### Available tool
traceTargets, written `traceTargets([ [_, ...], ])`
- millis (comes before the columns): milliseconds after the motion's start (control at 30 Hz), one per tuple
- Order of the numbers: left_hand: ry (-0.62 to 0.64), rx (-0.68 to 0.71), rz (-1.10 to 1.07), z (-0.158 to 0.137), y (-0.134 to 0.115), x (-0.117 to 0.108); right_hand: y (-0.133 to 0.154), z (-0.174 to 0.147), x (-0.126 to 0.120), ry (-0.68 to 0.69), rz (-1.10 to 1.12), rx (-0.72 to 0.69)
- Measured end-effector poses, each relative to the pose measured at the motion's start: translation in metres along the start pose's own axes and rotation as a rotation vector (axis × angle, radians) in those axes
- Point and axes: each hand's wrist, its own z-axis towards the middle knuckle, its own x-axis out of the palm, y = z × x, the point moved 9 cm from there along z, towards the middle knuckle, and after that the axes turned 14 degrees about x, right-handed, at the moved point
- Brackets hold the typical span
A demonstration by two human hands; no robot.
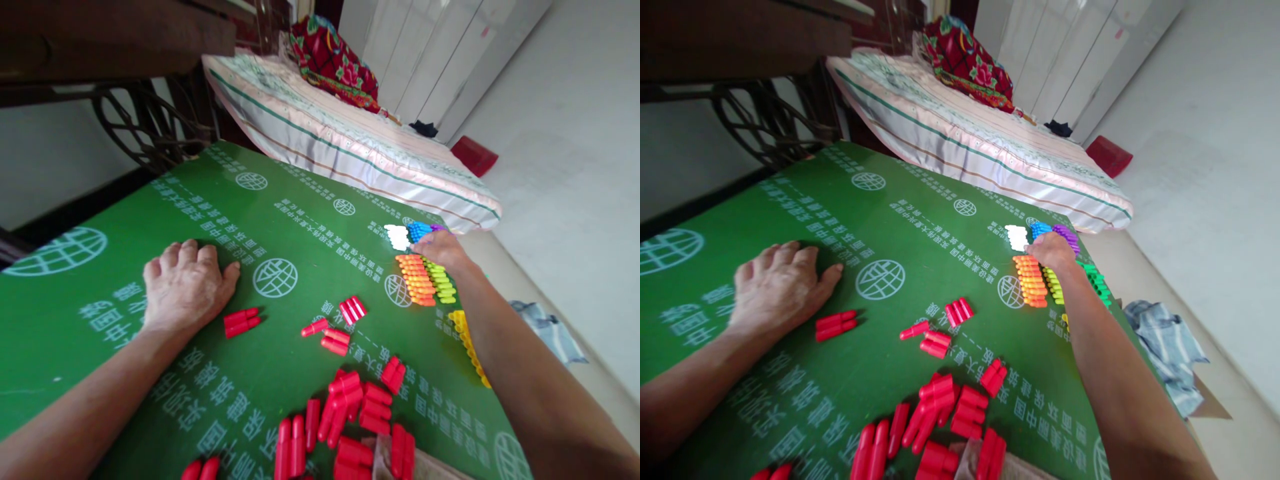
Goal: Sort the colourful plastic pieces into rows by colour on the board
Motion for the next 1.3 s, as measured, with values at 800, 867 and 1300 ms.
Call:
traceTargets([
  [800, 0.067, -0.061, -0.261, 0.000, 0.017, -0.003, -0.112, -0.283, 0.049, 0.387, 0.467, -0.168],
  [867, 0.103, -0.061, -0.321, -0.001, 0.020, -0.008, -0.116, -0.293, 0.049, 0.368, 0.485, -0.175],
  [1300, 0.041, 0.186, -0.672, -0.126, -0.041, -0.080, -0.083, -0.325, 0.056, 0.182, 0.189, -0.259],
])
